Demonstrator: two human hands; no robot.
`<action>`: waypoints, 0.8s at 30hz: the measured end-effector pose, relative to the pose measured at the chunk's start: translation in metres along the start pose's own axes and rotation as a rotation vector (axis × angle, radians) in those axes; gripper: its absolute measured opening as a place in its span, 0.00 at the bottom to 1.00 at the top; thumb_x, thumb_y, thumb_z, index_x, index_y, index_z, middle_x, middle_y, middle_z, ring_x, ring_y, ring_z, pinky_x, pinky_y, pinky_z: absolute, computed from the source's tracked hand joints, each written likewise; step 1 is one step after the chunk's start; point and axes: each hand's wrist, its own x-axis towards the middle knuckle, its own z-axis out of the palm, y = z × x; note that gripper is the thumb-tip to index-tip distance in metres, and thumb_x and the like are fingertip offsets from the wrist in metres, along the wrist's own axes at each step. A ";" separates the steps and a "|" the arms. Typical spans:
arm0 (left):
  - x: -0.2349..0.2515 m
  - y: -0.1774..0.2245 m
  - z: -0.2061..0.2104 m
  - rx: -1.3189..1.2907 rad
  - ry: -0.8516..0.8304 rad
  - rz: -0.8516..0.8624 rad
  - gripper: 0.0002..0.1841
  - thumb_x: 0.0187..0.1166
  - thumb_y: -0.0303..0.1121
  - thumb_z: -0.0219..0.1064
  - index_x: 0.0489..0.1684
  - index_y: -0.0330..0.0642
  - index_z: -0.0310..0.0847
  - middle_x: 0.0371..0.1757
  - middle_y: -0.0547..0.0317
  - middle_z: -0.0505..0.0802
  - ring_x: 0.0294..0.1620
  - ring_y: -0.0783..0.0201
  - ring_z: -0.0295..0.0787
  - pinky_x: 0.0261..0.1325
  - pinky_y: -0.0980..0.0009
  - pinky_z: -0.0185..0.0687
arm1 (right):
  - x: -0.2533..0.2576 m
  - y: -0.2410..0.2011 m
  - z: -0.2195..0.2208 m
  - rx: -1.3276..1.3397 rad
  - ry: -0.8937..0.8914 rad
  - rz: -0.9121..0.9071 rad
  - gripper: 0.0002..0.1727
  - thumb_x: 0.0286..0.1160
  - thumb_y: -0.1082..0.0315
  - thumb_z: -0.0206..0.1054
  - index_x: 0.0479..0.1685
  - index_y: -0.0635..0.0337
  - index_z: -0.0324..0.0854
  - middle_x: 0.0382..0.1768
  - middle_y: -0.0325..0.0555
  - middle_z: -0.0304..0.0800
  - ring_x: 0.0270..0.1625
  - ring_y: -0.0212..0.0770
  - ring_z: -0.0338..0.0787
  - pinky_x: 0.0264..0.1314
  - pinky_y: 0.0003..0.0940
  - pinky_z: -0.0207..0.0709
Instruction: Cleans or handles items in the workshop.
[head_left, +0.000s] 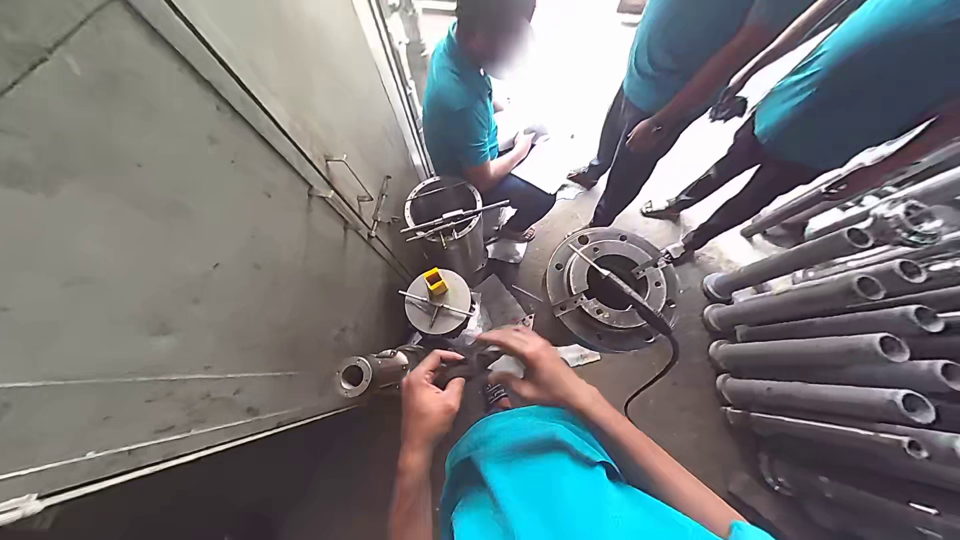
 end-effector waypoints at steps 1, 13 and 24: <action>-0.001 0.005 0.012 0.100 -0.020 -0.037 0.14 0.60 0.25 0.71 0.45 0.43 0.90 0.40 0.64 0.97 0.41 0.71 0.94 0.46 0.63 0.92 | 0.001 -0.003 0.007 0.097 -0.086 -0.007 0.33 0.70 0.58 0.77 0.77 0.56 0.79 0.64 0.46 0.91 0.67 0.48 0.88 0.75 0.53 0.77; -0.009 -0.010 0.018 0.480 -0.018 -0.068 0.10 0.61 0.37 0.73 0.40 0.54 0.92 0.26 0.62 0.92 0.27 0.57 0.90 0.32 0.46 0.82 | -0.025 0.029 0.021 -0.451 -0.119 0.384 0.13 0.67 0.64 0.67 0.48 0.53 0.89 0.44 0.50 0.94 0.46 0.53 0.93 0.47 0.57 0.80; 0.029 -0.019 -0.027 0.483 0.395 0.319 0.10 0.58 0.30 0.66 0.32 0.33 0.85 0.50 0.37 0.87 0.54 0.43 0.86 0.57 0.51 0.83 | -0.007 -0.013 -0.010 -0.322 0.219 0.156 0.11 0.61 0.60 0.72 0.42 0.50 0.90 0.39 0.44 0.89 0.43 0.47 0.89 0.44 0.46 0.83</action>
